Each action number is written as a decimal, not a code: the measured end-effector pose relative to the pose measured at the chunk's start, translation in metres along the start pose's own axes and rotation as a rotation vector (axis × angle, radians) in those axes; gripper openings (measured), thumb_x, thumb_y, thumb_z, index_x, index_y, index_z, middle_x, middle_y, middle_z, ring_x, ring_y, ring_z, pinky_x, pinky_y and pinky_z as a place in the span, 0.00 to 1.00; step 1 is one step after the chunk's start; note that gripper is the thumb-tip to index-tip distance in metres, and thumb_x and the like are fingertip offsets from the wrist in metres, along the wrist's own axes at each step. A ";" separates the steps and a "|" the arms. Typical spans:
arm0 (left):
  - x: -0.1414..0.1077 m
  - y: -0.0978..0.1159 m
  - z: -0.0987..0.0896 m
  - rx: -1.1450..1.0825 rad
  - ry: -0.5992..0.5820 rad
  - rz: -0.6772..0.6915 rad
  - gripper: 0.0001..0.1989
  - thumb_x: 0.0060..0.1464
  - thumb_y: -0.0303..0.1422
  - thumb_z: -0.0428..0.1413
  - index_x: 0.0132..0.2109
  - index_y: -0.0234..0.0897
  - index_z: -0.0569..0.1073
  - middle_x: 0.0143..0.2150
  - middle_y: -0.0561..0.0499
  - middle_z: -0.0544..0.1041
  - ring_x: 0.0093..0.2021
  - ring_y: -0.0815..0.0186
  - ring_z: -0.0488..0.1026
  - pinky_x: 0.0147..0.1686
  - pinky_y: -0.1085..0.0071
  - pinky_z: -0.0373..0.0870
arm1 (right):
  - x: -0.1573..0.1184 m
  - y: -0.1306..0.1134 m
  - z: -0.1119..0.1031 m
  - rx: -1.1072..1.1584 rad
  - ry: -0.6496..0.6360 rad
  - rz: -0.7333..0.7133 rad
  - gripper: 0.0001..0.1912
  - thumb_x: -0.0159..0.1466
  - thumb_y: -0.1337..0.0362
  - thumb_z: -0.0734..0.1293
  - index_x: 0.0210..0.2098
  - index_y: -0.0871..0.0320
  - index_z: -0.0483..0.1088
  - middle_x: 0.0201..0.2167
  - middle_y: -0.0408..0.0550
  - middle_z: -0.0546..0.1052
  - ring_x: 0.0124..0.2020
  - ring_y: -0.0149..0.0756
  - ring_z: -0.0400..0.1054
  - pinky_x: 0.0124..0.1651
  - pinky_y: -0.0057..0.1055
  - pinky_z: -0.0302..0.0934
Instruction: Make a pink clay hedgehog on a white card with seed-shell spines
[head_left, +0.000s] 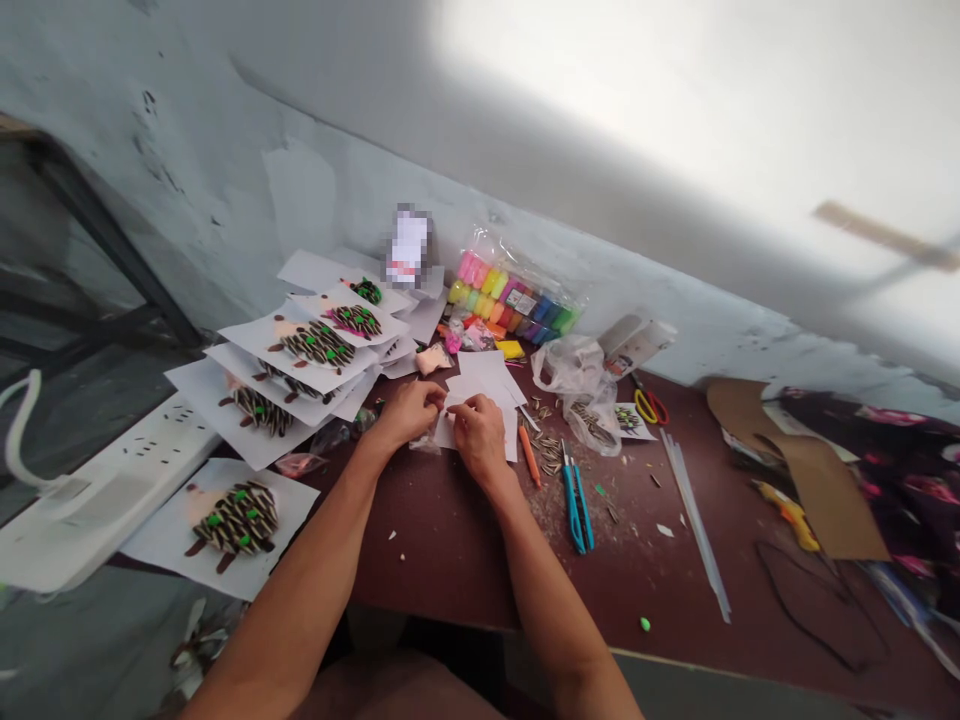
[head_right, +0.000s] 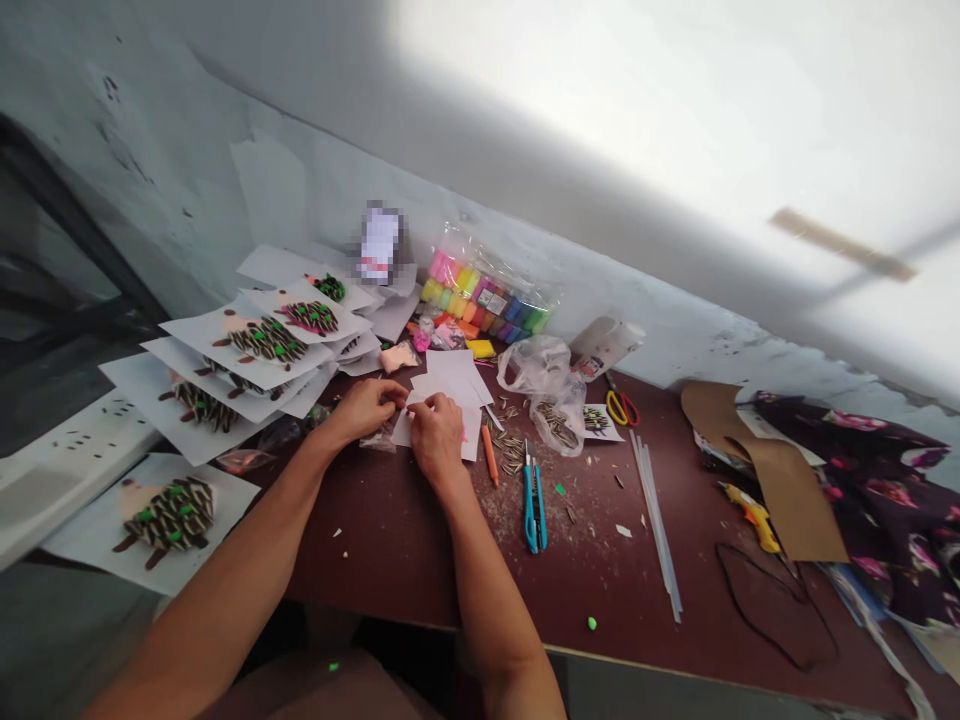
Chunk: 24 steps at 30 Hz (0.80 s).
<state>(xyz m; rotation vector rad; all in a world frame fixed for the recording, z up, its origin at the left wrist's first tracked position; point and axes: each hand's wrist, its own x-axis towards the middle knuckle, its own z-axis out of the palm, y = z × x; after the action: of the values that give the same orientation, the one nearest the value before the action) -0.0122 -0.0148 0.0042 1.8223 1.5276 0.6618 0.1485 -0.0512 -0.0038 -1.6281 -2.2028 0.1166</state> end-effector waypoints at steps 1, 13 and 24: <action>0.000 0.000 0.000 0.000 -0.002 -0.002 0.19 0.50 0.20 0.53 0.46 0.33 0.83 0.42 0.44 0.85 0.44 0.57 0.82 0.48 0.68 0.75 | -0.001 0.000 -0.001 -0.004 -0.010 -0.008 0.15 0.67 0.72 0.64 0.45 0.52 0.81 0.40 0.49 0.75 0.43 0.39 0.65 0.45 0.34 0.55; 0.000 -0.003 0.002 -0.048 0.027 0.005 0.18 0.49 0.21 0.53 0.44 0.35 0.83 0.40 0.45 0.85 0.41 0.57 0.82 0.46 0.67 0.76 | -0.004 -0.001 -0.003 -0.045 -0.058 -0.007 0.14 0.69 0.70 0.65 0.44 0.50 0.82 0.42 0.50 0.75 0.43 0.40 0.64 0.45 0.34 0.53; 0.001 -0.004 0.003 -0.056 0.023 0.008 0.18 0.49 0.21 0.53 0.42 0.36 0.83 0.40 0.45 0.85 0.41 0.57 0.82 0.46 0.67 0.76 | -0.007 -0.002 -0.006 -0.057 -0.068 -0.010 0.16 0.68 0.71 0.64 0.45 0.50 0.82 0.42 0.50 0.75 0.43 0.40 0.64 0.45 0.35 0.53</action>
<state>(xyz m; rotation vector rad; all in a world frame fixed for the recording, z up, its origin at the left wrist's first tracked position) -0.0131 -0.0142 -0.0009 1.7857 1.5031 0.7247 0.1509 -0.0597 0.0003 -1.6670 -2.2845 0.1091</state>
